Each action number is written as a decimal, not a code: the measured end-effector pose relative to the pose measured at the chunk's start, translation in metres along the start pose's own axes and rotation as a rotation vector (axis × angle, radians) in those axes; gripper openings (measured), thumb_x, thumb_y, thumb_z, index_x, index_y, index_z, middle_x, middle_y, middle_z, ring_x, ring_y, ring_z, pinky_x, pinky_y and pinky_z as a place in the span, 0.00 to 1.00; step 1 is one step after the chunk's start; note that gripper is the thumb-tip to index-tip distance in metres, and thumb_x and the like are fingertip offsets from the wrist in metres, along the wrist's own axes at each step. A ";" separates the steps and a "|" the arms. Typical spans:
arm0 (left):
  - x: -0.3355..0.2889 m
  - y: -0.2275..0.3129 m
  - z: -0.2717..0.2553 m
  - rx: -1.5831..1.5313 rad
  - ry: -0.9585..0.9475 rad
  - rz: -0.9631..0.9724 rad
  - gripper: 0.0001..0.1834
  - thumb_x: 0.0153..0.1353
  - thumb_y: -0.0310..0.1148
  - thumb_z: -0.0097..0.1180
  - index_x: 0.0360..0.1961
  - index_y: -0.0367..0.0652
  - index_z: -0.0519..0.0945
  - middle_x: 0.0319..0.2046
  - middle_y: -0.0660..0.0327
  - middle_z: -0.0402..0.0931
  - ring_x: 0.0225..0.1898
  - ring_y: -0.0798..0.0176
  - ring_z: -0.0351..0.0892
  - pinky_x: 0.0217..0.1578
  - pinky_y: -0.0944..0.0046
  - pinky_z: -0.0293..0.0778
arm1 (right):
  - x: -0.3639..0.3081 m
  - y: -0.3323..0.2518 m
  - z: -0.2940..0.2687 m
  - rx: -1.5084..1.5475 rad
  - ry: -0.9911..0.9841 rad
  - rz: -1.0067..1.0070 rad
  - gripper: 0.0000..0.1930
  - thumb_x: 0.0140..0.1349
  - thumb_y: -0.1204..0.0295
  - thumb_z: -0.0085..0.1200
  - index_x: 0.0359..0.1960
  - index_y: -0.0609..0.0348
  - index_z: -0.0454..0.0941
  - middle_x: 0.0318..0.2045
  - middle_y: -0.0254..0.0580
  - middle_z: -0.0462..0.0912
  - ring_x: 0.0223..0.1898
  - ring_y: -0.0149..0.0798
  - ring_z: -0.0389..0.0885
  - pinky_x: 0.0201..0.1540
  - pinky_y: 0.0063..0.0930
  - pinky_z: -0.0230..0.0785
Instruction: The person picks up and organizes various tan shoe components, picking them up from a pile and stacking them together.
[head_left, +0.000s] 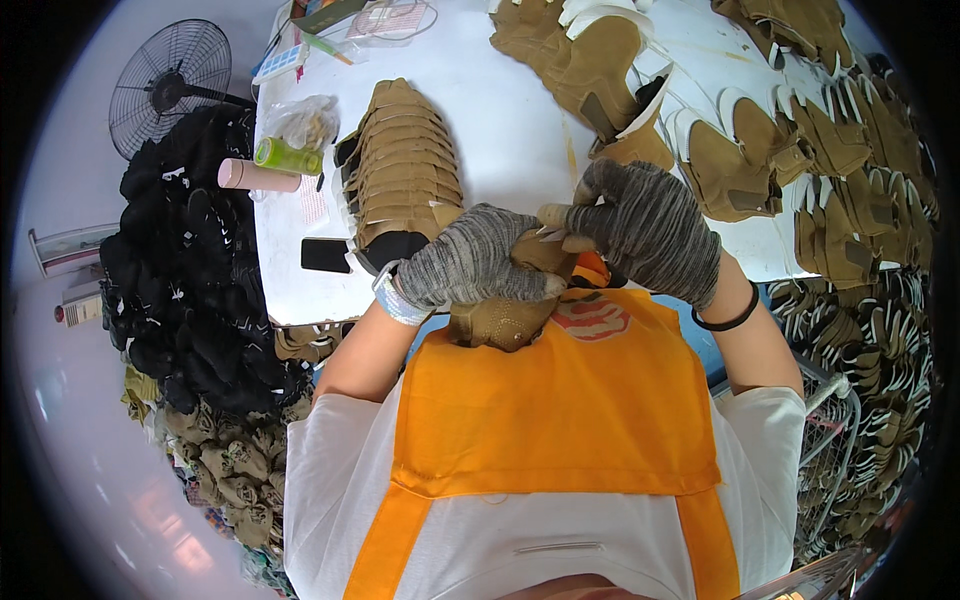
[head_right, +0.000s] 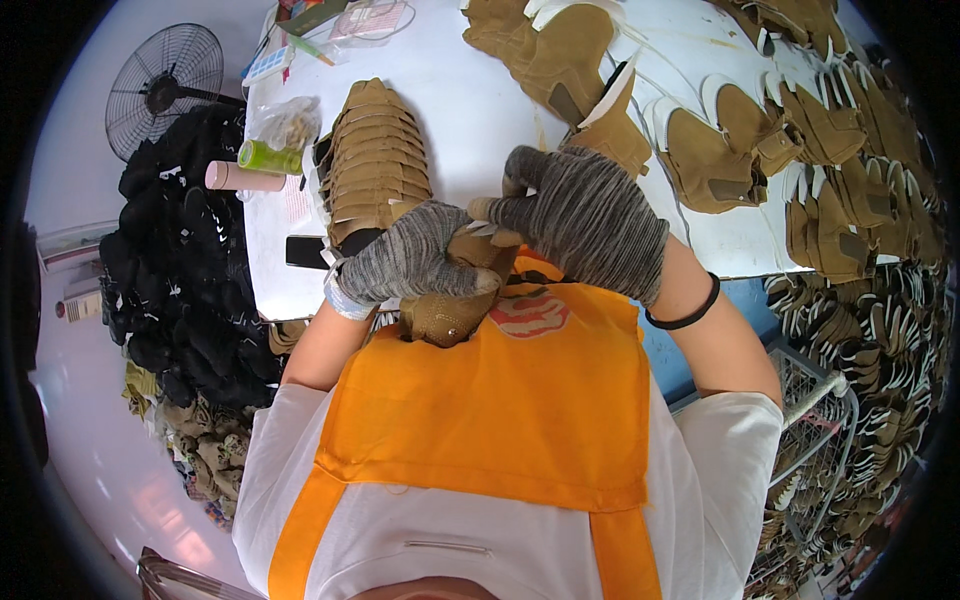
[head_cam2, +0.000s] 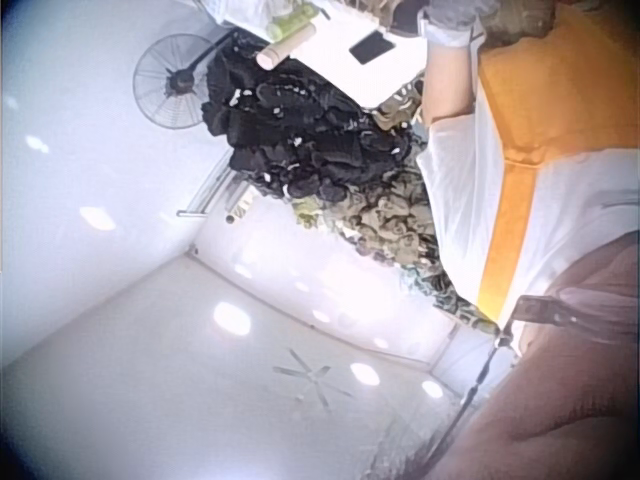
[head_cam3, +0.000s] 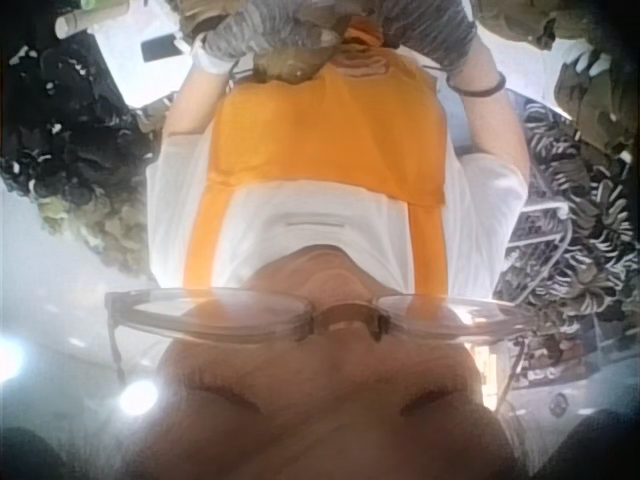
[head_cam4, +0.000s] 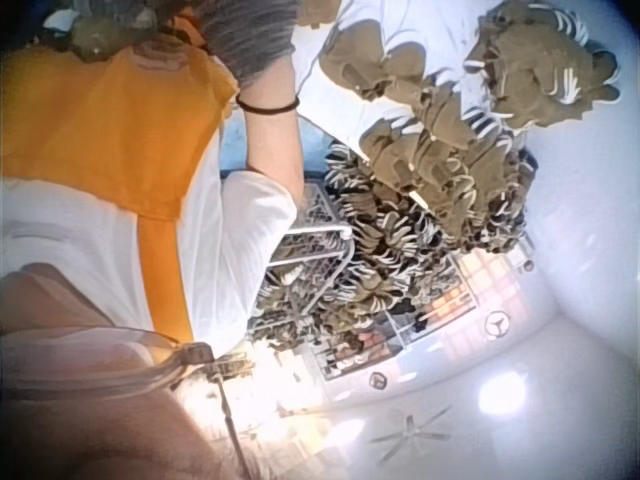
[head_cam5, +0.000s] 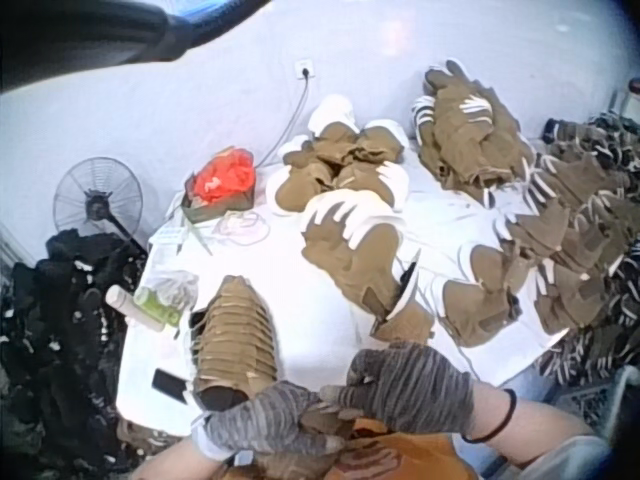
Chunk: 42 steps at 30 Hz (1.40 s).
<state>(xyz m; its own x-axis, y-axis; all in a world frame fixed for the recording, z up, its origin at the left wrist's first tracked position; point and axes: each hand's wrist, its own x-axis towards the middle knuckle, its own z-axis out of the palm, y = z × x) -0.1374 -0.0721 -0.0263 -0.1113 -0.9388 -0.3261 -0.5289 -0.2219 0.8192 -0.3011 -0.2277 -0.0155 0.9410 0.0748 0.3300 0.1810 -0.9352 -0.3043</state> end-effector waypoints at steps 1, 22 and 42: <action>-0.001 0.010 -0.006 0.052 -0.026 -0.042 0.26 0.49 0.45 0.66 0.44 0.37 0.78 0.32 0.51 0.80 0.36 0.54 0.79 0.41 0.64 0.72 | 0.000 -0.002 0.000 -0.015 -0.029 -0.010 0.15 0.51 0.70 0.55 0.43 0.47 0.80 0.33 0.38 0.74 0.29 0.38 0.77 0.28 0.30 0.70; -0.012 -0.008 0.003 0.103 0.208 0.068 0.28 0.47 0.51 0.64 0.37 0.34 0.77 0.28 0.47 0.76 0.36 0.46 0.75 0.43 0.57 0.69 | 0.003 0.016 0.005 0.156 0.209 0.326 0.14 0.52 0.68 0.57 0.42 0.51 0.82 0.30 0.36 0.72 0.34 0.39 0.74 0.34 0.33 0.69; -0.023 -0.016 0.015 0.033 0.484 0.297 0.26 0.49 0.43 0.64 0.47 0.40 0.74 0.34 0.55 0.71 0.38 0.51 0.68 0.45 0.54 0.62 | 0.006 -0.005 0.001 0.007 0.158 -0.010 0.15 0.50 0.60 0.59 0.39 0.47 0.82 0.35 0.35 0.76 0.34 0.37 0.78 0.34 0.31 0.71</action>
<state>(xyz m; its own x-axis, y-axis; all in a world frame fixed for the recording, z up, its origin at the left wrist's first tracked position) -0.1390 -0.0428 -0.0394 0.1347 -0.9752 0.1758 -0.5609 0.0712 0.8248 -0.2962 -0.2220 -0.0127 0.8826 0.0281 0.4692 0.1927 -0.9322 -0.3065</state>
